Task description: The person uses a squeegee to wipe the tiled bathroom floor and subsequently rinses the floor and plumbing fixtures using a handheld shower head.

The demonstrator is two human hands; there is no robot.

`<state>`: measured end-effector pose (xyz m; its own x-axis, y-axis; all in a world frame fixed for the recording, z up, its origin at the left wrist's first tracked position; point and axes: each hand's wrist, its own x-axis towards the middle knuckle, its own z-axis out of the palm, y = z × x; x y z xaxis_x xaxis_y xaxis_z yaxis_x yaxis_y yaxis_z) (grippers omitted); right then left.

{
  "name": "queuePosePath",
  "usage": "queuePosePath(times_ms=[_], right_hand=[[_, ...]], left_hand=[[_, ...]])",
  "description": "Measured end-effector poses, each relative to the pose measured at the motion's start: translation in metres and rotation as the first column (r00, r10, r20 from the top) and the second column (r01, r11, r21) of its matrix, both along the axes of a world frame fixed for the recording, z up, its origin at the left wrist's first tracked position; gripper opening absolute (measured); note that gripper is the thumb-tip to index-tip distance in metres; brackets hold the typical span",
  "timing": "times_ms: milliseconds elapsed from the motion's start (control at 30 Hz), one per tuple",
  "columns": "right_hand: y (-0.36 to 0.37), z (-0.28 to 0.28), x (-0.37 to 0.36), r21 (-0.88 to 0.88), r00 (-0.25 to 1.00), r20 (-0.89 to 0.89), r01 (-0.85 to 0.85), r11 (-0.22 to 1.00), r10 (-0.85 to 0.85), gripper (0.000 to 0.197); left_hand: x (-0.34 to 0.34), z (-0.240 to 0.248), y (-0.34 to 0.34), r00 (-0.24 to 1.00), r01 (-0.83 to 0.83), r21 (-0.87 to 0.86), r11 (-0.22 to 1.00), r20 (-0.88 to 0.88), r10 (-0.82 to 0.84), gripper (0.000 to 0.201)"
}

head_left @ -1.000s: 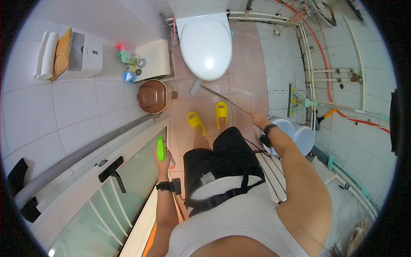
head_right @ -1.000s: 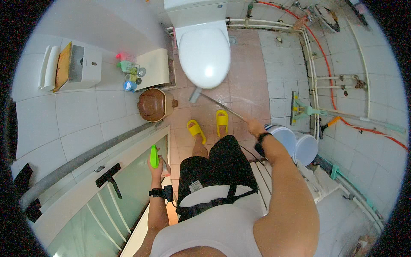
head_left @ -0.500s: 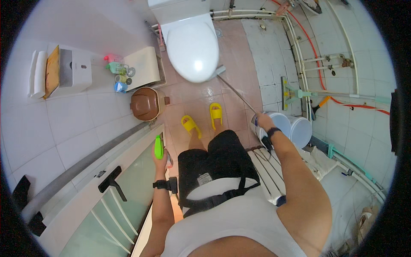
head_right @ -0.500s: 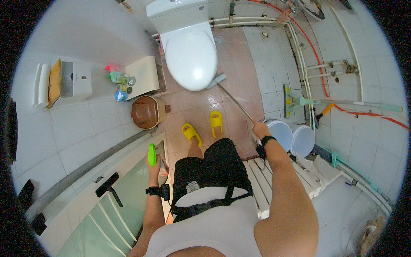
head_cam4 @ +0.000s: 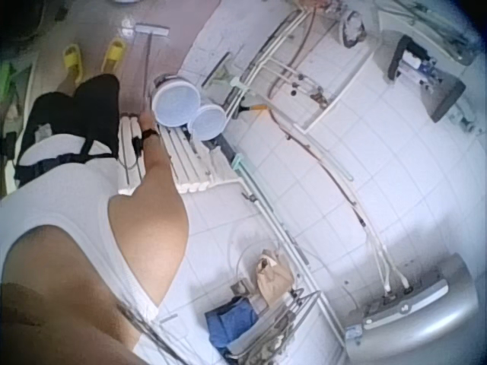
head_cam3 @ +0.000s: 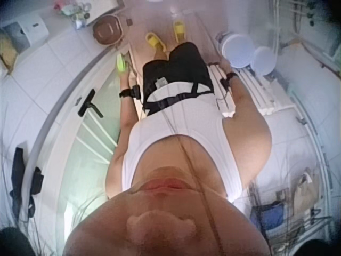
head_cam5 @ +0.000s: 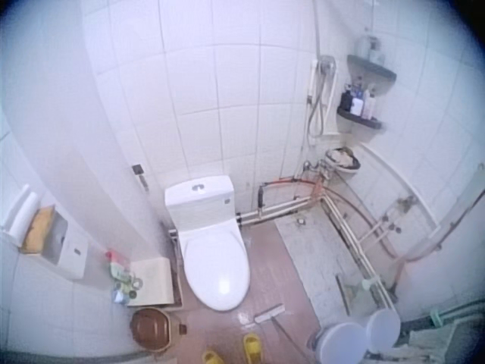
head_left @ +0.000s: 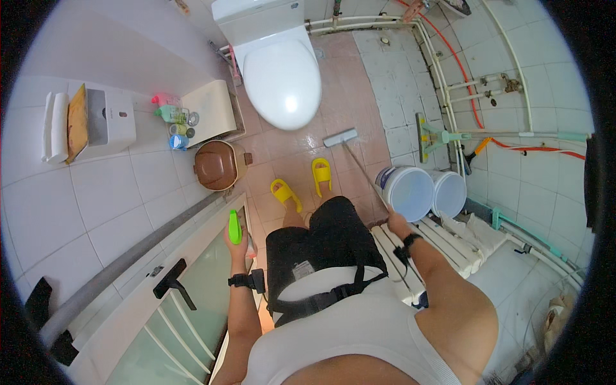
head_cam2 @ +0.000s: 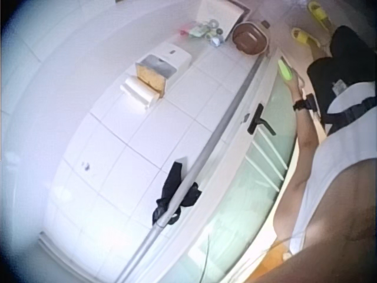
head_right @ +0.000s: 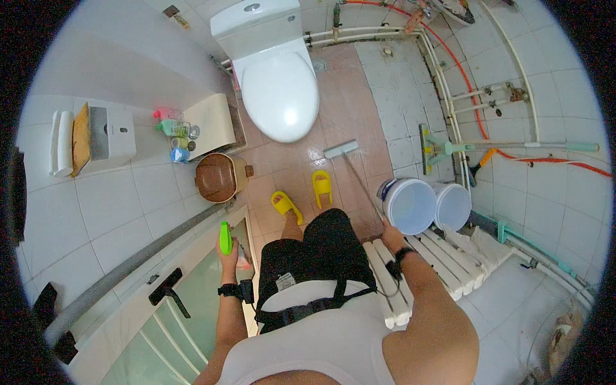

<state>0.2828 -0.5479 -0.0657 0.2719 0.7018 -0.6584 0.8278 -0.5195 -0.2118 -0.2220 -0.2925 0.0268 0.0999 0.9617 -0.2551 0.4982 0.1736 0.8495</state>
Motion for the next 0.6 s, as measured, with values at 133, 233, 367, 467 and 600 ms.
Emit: queuePosePath(times_ms=[133, 233, 367, 467, 600], right_hand=[[0.113, -0.018, 0.012, -0.023, 0.987, -0.092, 0.133, 0.991, -0.135, 0.038], [0.117, -0.145, 0.085, -0.12, 0.956, 0.159, -0.23, 0.966, 0.247, 0.035], [0.171, -0.107, 0.048, 0.109, 0.985, 0.063, 0.154, 0.982, -0.161, 0.021], [0.111, -0.066, 0.026, 0.088, 0.974, 0.028, 0.221, 0.971, -0.224, 0.038], [-0.033, -0.007, -0.034, -0.155, 0.979, 0.047, 0.202, 0.967, -0.197, 0.055]], left_hand=[[-0.003, 0.01, -0.009, 0.998, -0.067, -0.004, 0.998, -0.009, 0.067, 0.05], [0.025, 0.012, 0.018, 0.994, 0.005, -0.045, 0.999, 0.107, 0.0, 0.05], [0.011, 0.019, 0.012, 1.0, -0.006, -0.055, 0.998, -0.025, 0.005, 0.049], [0.011, 0.017, 0.012, 1.0, -0.017, 0.011, 1.0, 0.024, 0.017, 0.048], [0.015, 0.01, 0.027, 1.0, 0.015, -0.06, 0.998, 0.01, -0.014, 0.047]])
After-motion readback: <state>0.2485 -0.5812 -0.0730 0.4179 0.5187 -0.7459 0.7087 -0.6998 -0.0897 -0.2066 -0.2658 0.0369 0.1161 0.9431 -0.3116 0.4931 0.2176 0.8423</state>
